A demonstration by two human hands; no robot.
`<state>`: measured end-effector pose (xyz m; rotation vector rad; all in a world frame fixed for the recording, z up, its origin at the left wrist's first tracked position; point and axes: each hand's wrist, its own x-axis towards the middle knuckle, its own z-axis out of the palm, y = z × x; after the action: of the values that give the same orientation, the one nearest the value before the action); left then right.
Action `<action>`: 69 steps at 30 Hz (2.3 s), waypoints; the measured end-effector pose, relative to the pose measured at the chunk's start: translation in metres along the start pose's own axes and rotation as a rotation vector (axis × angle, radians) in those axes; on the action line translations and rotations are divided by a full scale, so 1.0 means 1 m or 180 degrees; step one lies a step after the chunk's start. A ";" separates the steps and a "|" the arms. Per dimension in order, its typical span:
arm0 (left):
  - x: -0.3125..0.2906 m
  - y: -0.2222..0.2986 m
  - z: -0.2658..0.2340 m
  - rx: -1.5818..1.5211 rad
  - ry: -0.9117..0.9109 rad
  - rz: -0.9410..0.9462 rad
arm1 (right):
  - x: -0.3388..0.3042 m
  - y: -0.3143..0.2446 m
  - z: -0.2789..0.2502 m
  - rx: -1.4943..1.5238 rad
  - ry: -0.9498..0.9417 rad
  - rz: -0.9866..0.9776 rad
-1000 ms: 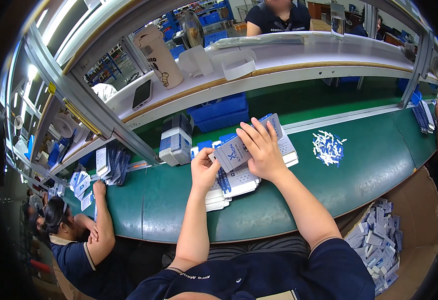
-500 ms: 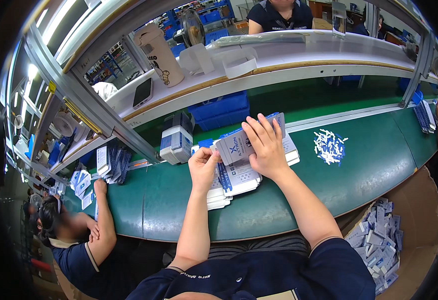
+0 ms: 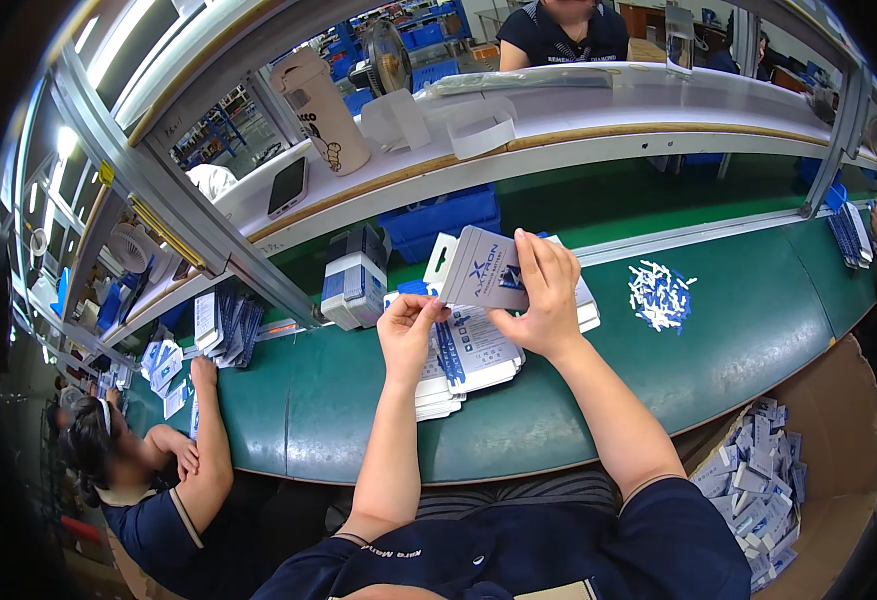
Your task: The person assembles small battery units by inserting blue rectangular batteries into white cardboard packaging. They pick up a battery and a package, insert the battery into the slot, and then fold the cardboard flap to secure it. The process is repeated for multiple units on a green assembly table.
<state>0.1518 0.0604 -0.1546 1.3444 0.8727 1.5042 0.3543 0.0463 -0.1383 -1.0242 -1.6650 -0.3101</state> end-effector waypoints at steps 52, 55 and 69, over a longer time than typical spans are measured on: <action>-0.015 0.000 0.021 0.0321 -0.0709 -0.0312 | -0.006 -0.007 0.016 0.3741 -0.0907 0.3358; -0.014 -0.002 0.014 0.0307 -0.0765 -0.0280 | -0.006 -0.005 0.016 0.3594 -0.0785 0.3053; -0.004 -0.001 0.004 -0.0427 0.0212 -0.0260 | -0.004 -0.011 0.011 0.2834 -0.2246 0.3017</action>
<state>0.1560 0.0562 -0.1562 1.1538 0.8429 1.5235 0.3389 0.0449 -0.1421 -1.1135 -1.4148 1.4208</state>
